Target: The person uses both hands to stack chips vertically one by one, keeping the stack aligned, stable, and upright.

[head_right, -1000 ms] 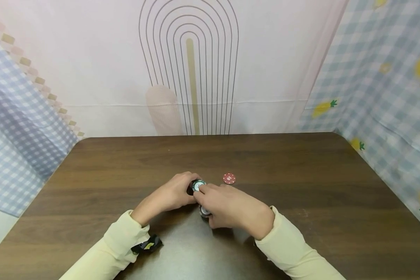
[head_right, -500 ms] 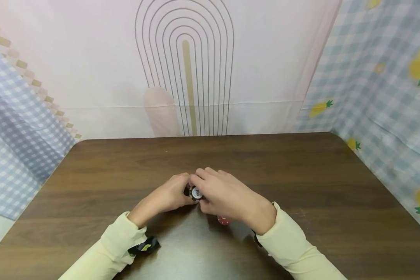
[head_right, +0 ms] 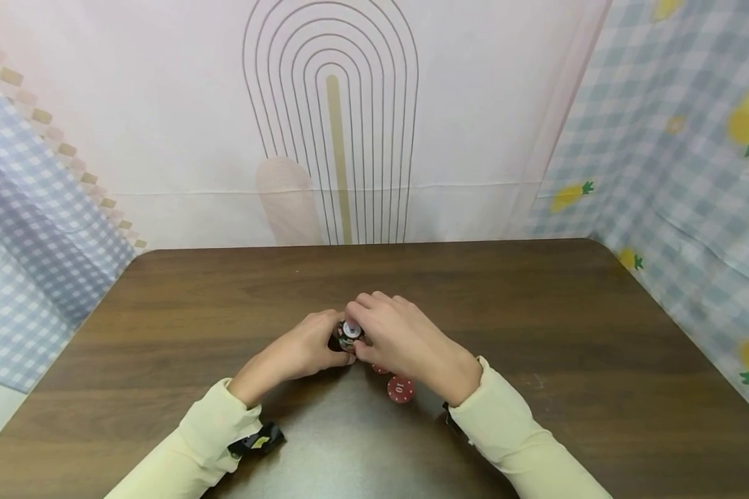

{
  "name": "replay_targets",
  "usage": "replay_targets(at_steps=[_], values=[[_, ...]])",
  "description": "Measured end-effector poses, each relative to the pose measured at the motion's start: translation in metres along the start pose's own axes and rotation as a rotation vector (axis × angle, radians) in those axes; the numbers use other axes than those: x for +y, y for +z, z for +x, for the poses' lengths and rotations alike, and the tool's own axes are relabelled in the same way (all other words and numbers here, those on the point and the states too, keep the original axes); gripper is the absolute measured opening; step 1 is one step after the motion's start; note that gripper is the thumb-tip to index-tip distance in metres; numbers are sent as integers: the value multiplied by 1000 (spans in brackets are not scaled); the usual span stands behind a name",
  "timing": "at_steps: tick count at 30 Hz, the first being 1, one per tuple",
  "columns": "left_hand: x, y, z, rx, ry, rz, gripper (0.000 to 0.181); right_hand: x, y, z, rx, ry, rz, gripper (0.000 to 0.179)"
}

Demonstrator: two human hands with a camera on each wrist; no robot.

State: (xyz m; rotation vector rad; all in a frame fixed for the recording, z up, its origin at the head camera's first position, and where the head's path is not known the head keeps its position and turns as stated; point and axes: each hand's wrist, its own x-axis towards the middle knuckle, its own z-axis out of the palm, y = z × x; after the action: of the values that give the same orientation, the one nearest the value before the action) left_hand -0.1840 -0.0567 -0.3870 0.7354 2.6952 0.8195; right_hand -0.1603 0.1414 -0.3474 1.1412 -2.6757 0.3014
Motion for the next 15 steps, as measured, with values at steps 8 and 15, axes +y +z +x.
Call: replay_targets(at_steps=[8,15], values=[[0,0,1,0,-6,-3,41,8,14,3,-63,18,-27,23],[0,-1,0,-8,0,-1,41,8,19,4,-65,30,-13,25]])
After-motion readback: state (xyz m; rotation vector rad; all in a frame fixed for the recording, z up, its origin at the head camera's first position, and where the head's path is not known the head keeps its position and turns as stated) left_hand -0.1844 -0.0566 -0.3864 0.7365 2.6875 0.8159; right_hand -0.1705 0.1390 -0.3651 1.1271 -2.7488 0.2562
